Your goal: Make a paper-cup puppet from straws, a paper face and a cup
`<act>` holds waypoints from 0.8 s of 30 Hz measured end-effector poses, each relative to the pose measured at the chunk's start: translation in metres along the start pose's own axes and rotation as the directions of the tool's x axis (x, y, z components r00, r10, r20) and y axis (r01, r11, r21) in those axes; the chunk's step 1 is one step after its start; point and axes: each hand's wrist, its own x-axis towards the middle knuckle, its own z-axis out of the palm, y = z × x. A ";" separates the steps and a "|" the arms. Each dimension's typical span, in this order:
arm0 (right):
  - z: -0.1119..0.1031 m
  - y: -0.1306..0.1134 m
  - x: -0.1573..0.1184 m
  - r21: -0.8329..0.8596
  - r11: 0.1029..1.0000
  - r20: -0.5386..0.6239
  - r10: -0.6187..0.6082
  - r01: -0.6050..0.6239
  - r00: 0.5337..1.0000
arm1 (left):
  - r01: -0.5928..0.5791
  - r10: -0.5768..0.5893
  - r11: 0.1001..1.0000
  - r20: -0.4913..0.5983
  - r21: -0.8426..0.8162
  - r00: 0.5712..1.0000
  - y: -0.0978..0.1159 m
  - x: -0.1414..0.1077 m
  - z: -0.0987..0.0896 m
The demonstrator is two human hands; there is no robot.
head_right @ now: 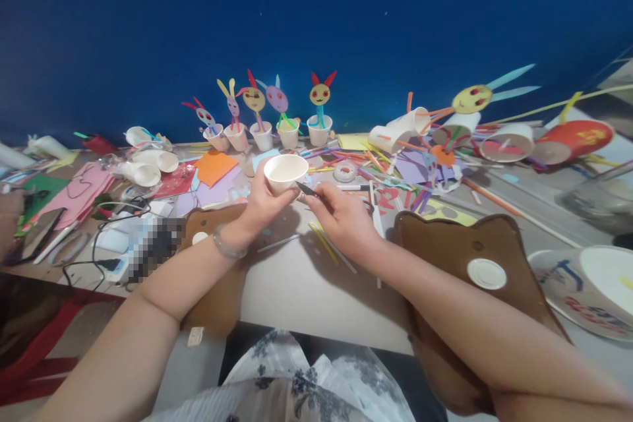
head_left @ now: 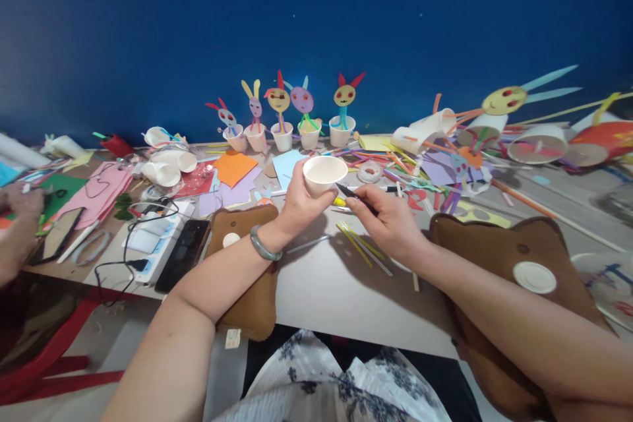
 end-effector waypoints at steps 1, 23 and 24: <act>-0.001 0.000 0.000 -0.047 0.999 -0.001 0.000 0.000 1.000 | -0.005 0.005 1.000 0.000 0.011 1.000 0.000 0.000 0.000; -0.005 -0.003 0.006 0.122 0.993 -0.060 0.004 0.003 0.998 | -0.210 0.207 0.962 0.037 0.172 0.978 0.017 -0.009 -0.002; -0.005 -0.002 0.007 0.111 0.994 -0.065 -0.002 0.009 0.998 | -0.217 0.213 0.963 0.040 0.161 0.976 0.017 -0.008 -0.002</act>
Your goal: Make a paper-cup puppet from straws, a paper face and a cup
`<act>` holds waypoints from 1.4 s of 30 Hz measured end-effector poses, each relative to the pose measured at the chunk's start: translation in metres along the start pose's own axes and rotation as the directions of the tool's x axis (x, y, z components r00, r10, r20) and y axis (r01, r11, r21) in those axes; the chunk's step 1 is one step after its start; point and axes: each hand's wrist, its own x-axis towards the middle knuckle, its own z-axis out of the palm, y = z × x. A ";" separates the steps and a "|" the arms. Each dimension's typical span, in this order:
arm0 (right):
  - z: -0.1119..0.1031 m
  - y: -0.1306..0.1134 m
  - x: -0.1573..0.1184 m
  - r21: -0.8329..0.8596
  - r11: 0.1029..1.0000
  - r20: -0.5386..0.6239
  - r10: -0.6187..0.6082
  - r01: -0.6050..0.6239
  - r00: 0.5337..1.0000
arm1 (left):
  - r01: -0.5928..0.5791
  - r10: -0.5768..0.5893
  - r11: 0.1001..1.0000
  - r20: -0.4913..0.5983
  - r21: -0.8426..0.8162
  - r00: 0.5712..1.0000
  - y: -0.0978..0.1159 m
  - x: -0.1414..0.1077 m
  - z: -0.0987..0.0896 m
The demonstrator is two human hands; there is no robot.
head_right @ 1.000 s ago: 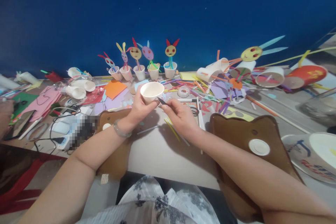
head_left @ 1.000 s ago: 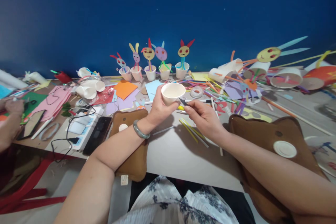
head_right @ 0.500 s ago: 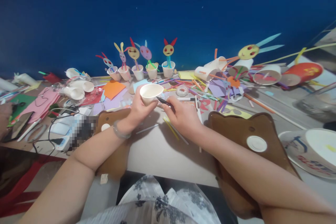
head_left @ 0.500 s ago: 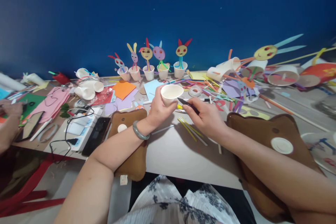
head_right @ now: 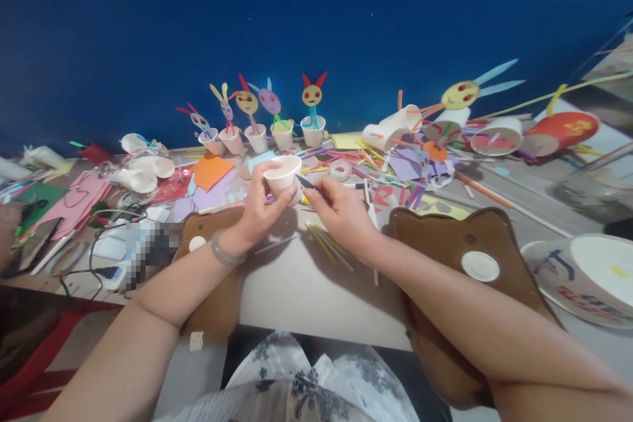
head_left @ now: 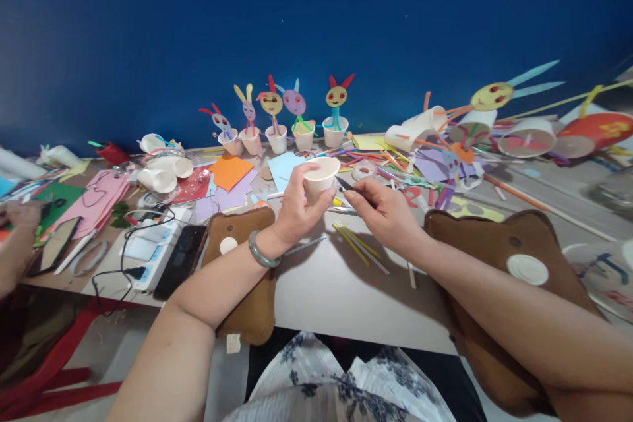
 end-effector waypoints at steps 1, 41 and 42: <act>0.000 0.001 0.000 -0.008 1.000 -0.002 -0.003 0.003 1.000 | 0.000 0.000 1.000 -0.002 -0.007 1.000 -0.001 0.001 0.000; -0.006 0.006 0.006 -0.042 0.994 0.206 0.105 -0.098 0.973 | 0.070 -0.068 0.996 -0.030 0.055 0.997 -0.012 0.005 0.000; -0.006 0.006 0.006 0.000 0.994 0.222 0.110 -0.113 0.969 | 0.066 -0.065 0.996 -0.034 0.052 0.997 -0.012 0.005 0.000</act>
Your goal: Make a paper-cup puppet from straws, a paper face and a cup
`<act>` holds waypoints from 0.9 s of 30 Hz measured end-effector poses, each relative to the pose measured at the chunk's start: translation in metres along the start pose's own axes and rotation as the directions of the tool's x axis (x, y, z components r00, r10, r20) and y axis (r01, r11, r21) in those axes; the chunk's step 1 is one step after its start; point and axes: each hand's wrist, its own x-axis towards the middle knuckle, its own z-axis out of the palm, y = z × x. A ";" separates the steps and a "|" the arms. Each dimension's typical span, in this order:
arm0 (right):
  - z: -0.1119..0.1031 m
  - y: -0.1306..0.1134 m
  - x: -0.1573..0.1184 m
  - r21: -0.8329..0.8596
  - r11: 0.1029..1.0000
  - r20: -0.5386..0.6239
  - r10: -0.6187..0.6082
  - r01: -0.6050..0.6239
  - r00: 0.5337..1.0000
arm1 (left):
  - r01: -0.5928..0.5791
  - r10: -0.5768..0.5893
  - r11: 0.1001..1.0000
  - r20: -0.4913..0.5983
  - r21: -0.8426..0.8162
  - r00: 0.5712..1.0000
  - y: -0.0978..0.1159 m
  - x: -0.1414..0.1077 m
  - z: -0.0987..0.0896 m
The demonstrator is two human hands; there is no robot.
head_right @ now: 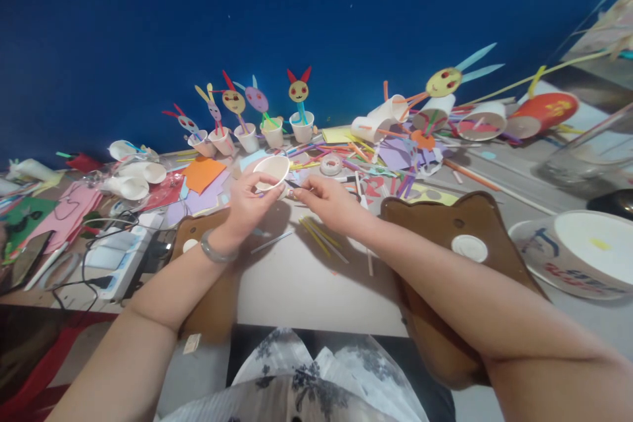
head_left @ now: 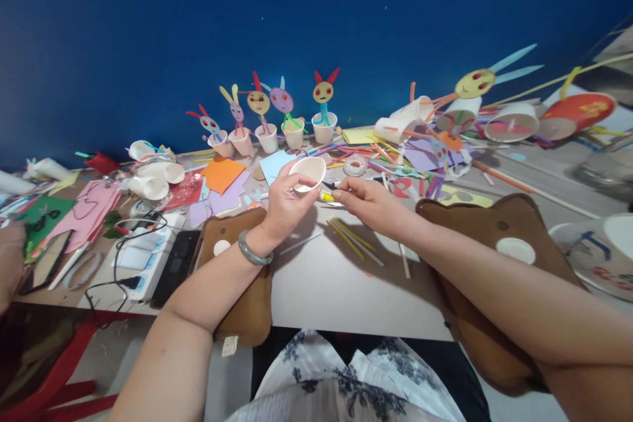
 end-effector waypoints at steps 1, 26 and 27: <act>0.000 0.000 0.000 0.010 1.000 -0.001 -0.006 0.006 1.000 | 0.000 0.000 1.000 -0.001 -0.001 1.000 0.000 0.000 0.000; 0.008 0.002 -0.011 -0.595 0.803 -0.159 -0.173 0.046 0.972 | -0.005 0.002 0.998 0.037 0.056 0.999 0.001 -0.001 -0.002; 0.007 0.002 -0.009 -0.507 0.861 -0.146 -0.146 0.053 0.979 | -0.008 0.005 0.998 0.043 0.068 0.999 0.001 -0.001 -0.002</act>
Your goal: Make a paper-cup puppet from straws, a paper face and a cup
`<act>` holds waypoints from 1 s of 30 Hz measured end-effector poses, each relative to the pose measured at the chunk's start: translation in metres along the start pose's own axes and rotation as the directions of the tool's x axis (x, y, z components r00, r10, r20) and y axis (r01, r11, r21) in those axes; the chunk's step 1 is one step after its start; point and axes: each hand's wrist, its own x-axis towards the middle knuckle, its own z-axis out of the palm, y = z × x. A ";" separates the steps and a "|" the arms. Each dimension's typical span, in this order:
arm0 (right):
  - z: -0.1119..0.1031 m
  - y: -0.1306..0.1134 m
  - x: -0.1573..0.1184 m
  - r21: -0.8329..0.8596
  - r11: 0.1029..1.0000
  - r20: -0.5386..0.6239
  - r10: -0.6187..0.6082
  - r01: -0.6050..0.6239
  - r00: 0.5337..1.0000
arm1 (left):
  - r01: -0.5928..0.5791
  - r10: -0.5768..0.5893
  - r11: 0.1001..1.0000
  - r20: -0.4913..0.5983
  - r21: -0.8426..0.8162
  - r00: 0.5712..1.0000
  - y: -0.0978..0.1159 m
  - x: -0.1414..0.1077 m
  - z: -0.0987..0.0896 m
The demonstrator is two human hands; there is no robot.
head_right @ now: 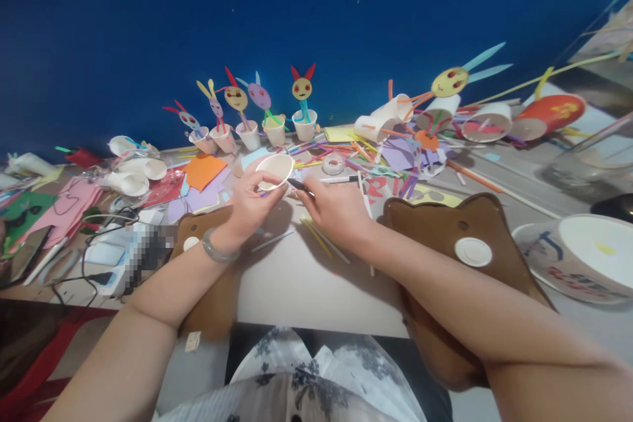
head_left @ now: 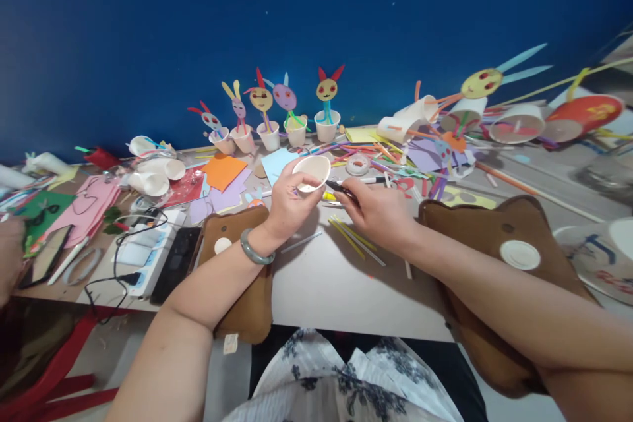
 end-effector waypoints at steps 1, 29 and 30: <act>-0.001 0.000 0.002 0.134 0.991 0.040 0.016 -0.021 0.999 | -0.004 0.004 1.000 0.005 0.011 1.000 0.000 0.000 0.000; 0.003 0.001 0.001 -0.063 0.998 -0.002 0.005 -0.005 1.000 | -0.044 0.045 0.998 -0.007 0.049 0.999 0.001 0.000 0.000; 0.002 0.001 0.003 0.059 0.998 0.034 0.015 -0.017 0.999 | -0.046 0.046 0.998 -0.010 0.050 0.999 0.002 0.000 0.000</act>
